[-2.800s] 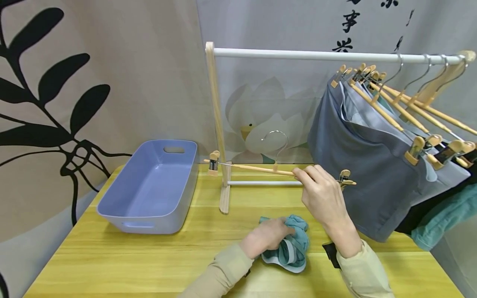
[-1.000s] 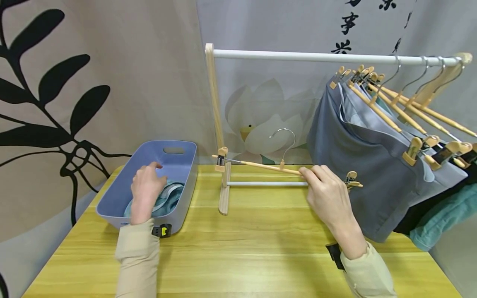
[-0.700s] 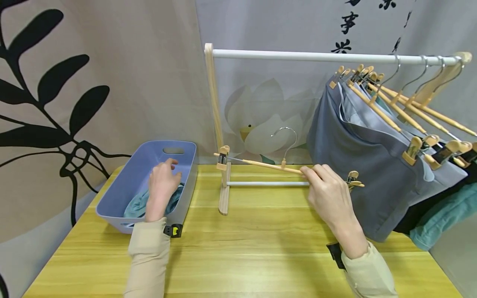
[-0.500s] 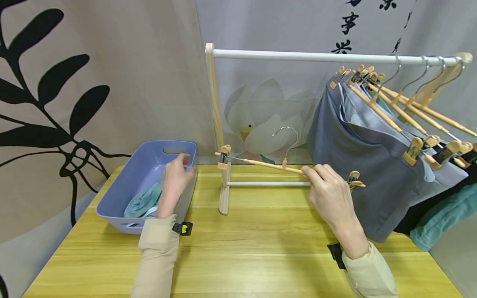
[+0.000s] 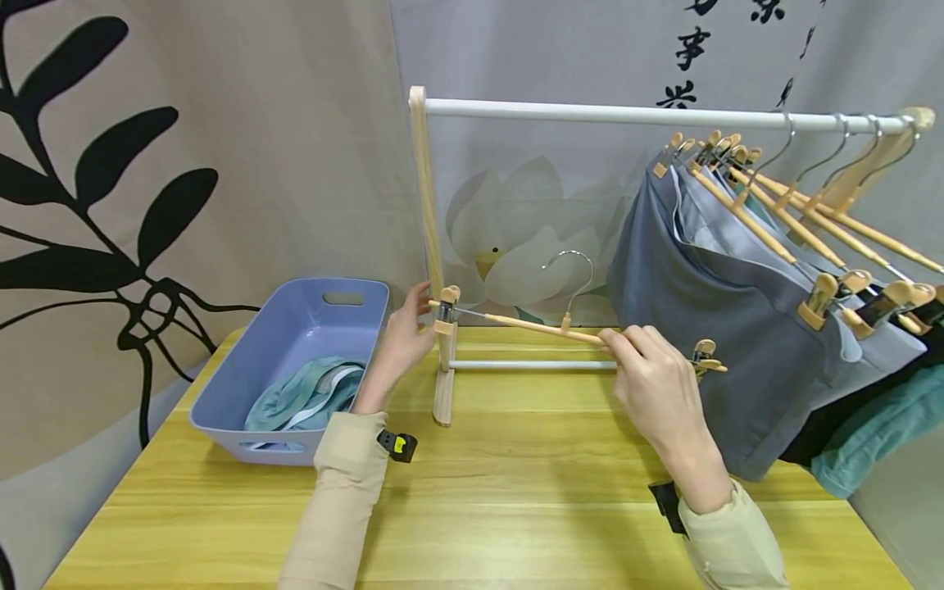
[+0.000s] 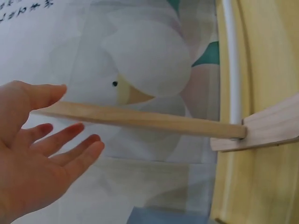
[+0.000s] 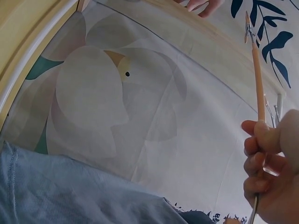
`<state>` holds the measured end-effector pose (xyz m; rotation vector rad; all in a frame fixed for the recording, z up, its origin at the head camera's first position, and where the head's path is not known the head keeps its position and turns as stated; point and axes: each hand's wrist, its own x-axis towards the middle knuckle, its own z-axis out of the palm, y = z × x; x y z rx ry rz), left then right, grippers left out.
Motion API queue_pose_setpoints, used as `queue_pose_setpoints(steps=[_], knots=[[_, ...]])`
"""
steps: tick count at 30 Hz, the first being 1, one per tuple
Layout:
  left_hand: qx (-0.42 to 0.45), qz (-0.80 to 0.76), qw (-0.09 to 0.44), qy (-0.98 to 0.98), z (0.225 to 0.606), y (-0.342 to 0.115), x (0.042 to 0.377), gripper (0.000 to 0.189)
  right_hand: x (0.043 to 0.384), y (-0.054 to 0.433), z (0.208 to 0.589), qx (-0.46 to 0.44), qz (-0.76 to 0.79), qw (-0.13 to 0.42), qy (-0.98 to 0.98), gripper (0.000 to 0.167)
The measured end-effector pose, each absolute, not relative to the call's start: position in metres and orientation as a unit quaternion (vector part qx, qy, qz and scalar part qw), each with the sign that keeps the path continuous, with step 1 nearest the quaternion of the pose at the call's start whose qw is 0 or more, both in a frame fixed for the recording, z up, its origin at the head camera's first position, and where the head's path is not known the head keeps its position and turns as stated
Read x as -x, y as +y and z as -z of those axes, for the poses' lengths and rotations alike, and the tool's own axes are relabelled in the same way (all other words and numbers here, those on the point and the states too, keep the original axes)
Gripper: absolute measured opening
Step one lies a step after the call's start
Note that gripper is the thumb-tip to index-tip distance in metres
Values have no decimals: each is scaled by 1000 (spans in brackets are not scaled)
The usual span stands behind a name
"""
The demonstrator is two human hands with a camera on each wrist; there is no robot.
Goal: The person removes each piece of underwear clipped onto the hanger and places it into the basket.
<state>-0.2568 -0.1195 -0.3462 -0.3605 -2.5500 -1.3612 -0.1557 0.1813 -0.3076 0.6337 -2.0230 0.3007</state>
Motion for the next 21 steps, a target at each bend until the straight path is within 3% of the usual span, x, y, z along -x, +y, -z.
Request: queue_pose_setpoints(steps=[12, 21], knots=[[120, 452, 146, -872, 349, -108, 269, 58, 155, 184, 304, -251, -110, 477, -835, 11], [106, 429, 199, -875, 354, -104, 275, 38, 154, 184, 301, -242, -105, 484, -835, 11]])
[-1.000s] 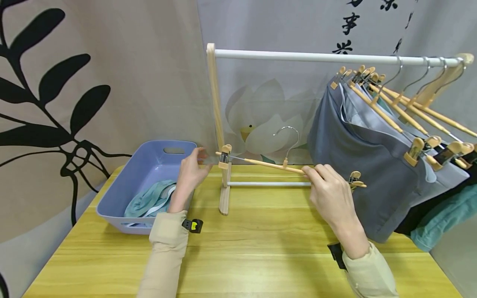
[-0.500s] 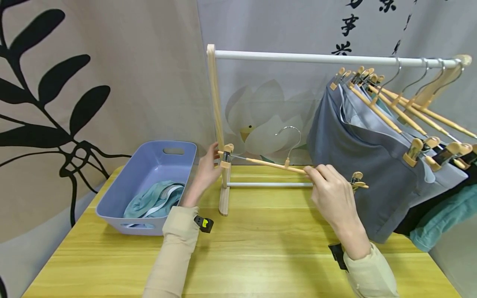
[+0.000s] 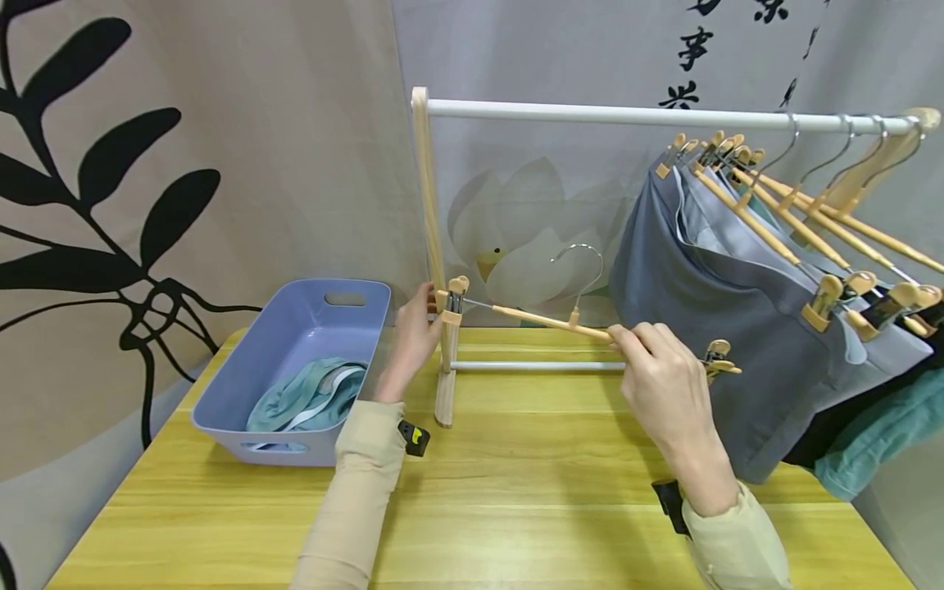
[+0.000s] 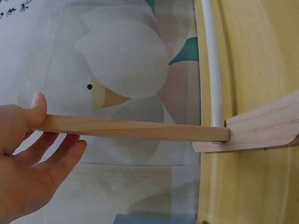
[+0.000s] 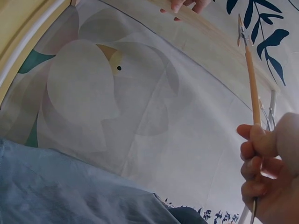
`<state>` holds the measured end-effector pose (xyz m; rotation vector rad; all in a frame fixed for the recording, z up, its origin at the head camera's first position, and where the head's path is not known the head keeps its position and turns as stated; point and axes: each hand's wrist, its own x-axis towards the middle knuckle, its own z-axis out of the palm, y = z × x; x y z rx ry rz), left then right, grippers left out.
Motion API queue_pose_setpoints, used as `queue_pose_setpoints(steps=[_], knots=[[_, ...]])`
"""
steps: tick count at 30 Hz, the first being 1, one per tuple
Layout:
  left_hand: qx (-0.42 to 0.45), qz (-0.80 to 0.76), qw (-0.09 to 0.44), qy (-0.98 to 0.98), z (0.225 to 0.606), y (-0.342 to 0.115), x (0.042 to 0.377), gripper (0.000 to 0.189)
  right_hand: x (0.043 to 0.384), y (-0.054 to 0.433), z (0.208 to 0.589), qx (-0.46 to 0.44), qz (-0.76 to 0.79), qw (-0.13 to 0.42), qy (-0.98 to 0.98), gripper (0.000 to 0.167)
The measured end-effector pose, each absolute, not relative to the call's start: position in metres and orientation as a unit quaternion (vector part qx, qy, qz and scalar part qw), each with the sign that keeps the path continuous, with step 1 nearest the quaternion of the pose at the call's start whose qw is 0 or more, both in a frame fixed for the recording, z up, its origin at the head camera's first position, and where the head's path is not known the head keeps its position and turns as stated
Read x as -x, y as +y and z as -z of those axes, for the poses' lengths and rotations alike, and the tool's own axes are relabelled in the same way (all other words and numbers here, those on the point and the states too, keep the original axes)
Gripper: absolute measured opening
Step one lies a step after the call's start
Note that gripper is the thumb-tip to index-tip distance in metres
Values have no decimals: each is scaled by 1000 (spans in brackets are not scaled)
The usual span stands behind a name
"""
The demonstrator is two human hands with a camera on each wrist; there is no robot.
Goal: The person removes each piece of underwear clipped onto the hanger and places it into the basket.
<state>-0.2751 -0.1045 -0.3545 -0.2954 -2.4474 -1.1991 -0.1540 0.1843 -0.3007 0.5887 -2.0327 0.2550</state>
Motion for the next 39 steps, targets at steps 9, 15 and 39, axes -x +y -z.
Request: queue_pose_setpoints(steps=[9, 15, 39], knots=[[106, 404, 242, -876, 358, -103, 275, 41, 151, 180, 294, -215, -90, 493, -838, 12], [103, 392, 251, -879, 358, -102, 275, 41, 151, 178, 288, -197, -68, 499, -841, 16], [103, 386, 240, -884, 357, -104, 276, 41, 169, 147, 216, -148, 29, 529, -835, 29]])
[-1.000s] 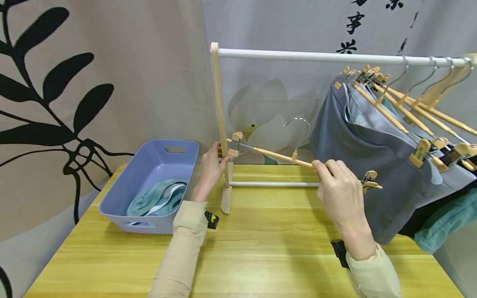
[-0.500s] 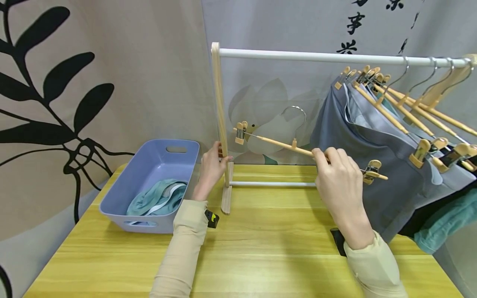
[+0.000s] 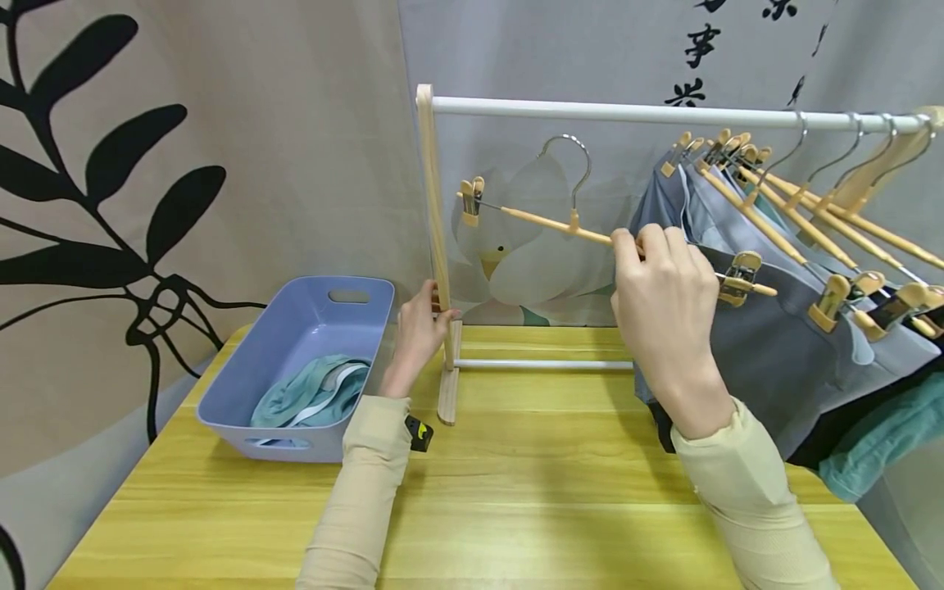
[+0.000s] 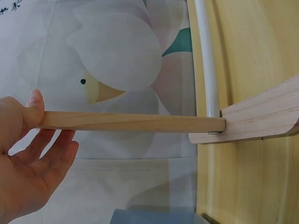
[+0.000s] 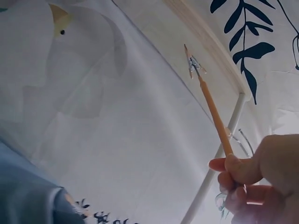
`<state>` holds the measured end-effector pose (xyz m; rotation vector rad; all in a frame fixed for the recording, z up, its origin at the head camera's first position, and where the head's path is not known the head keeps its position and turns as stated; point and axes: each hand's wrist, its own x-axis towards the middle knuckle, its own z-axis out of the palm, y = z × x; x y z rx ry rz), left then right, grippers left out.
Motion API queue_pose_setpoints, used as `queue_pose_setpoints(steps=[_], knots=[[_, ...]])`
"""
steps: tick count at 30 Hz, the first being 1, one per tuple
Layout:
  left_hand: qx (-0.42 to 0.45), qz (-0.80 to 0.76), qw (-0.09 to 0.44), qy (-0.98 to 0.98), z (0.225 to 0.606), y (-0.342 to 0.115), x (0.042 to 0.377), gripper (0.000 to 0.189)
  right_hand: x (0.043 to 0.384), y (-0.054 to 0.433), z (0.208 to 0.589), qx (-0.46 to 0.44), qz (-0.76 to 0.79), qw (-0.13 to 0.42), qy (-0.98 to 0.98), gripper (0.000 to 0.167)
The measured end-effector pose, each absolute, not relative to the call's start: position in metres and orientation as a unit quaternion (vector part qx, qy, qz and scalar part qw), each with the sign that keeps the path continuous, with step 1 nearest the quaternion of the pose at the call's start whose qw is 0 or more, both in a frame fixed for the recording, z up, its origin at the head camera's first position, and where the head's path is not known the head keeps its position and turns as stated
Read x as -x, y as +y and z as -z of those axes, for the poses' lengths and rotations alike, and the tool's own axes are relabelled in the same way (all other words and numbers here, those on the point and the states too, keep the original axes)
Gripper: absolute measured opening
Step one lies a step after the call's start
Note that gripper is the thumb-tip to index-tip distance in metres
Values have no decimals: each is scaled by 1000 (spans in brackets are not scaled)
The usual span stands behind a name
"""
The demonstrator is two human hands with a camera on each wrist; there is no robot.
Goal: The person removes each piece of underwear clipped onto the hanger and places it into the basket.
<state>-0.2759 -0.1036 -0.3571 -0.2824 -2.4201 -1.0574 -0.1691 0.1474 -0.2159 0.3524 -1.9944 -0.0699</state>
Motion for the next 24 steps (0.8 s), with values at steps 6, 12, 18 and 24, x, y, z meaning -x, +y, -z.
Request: queue_pose_setpoints(steps=[6, 12, 18, 24], knots=[[104, 389, 240, -884, 357, -103, 275, 40, 179, 133, 195, -139, 37, 539, -830, 26], [103, 385, 238, -886, 357, -103, 275, 41, 189, 118, 184, -135, 32, 530, -837, 18], [101, 386, 233, -887, 357, -103, 275, 41, 196, 103, 182, -128, 46, 529, -838, 16], [103, 389, 230, -886, 356, -104, 274, 41, 199, 90, 179, -116, 40, 523, -843, 18]])
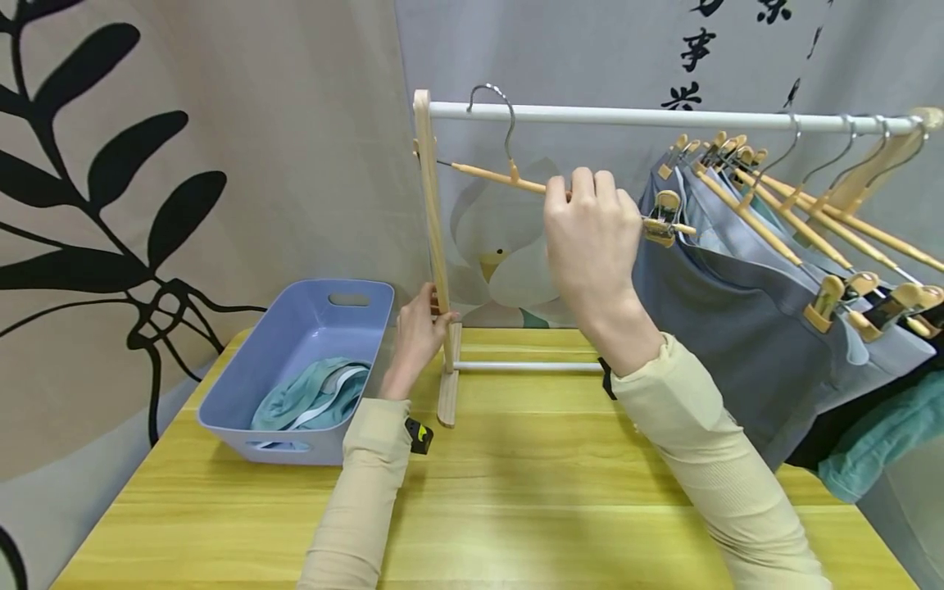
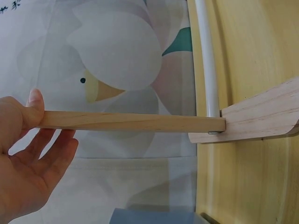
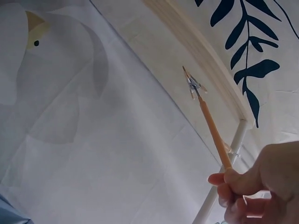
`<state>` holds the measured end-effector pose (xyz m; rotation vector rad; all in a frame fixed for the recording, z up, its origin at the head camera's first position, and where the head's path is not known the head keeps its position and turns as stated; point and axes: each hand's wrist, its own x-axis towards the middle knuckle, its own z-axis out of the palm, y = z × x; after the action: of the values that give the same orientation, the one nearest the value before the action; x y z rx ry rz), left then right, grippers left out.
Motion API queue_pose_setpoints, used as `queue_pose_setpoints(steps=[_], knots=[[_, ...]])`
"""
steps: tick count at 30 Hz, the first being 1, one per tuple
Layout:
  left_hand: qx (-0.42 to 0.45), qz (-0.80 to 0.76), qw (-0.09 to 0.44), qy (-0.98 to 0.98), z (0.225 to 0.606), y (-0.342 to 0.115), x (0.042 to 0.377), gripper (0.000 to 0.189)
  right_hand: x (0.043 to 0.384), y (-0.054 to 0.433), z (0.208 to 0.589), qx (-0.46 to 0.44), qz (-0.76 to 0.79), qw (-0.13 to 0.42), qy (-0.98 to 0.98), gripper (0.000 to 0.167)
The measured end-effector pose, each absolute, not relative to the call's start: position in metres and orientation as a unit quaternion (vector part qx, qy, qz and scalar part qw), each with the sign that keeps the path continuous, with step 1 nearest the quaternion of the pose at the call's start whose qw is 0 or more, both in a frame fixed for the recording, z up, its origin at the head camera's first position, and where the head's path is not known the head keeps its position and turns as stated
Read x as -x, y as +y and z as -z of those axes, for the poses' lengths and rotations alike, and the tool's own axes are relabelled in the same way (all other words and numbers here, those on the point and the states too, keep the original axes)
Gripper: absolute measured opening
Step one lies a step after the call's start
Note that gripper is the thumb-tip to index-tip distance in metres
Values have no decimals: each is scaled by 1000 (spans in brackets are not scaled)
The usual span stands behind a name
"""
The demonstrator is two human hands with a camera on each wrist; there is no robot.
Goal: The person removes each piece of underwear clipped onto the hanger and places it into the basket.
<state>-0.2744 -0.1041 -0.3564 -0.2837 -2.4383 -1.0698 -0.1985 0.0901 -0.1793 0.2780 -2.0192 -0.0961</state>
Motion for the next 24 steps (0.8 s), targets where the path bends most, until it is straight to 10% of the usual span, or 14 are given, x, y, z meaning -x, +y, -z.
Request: queue_pose_setpoints(steps=[17, 24], knots=[[117, 374, 255, -884, 360, -104, 274, 42, 196, 56, 189, -101, 97, 495, -858, 19], [115, 371, 257, -885, 360, -104, 274, 44, 198, 53, 202, -114, 82, 583, -801, 23]])
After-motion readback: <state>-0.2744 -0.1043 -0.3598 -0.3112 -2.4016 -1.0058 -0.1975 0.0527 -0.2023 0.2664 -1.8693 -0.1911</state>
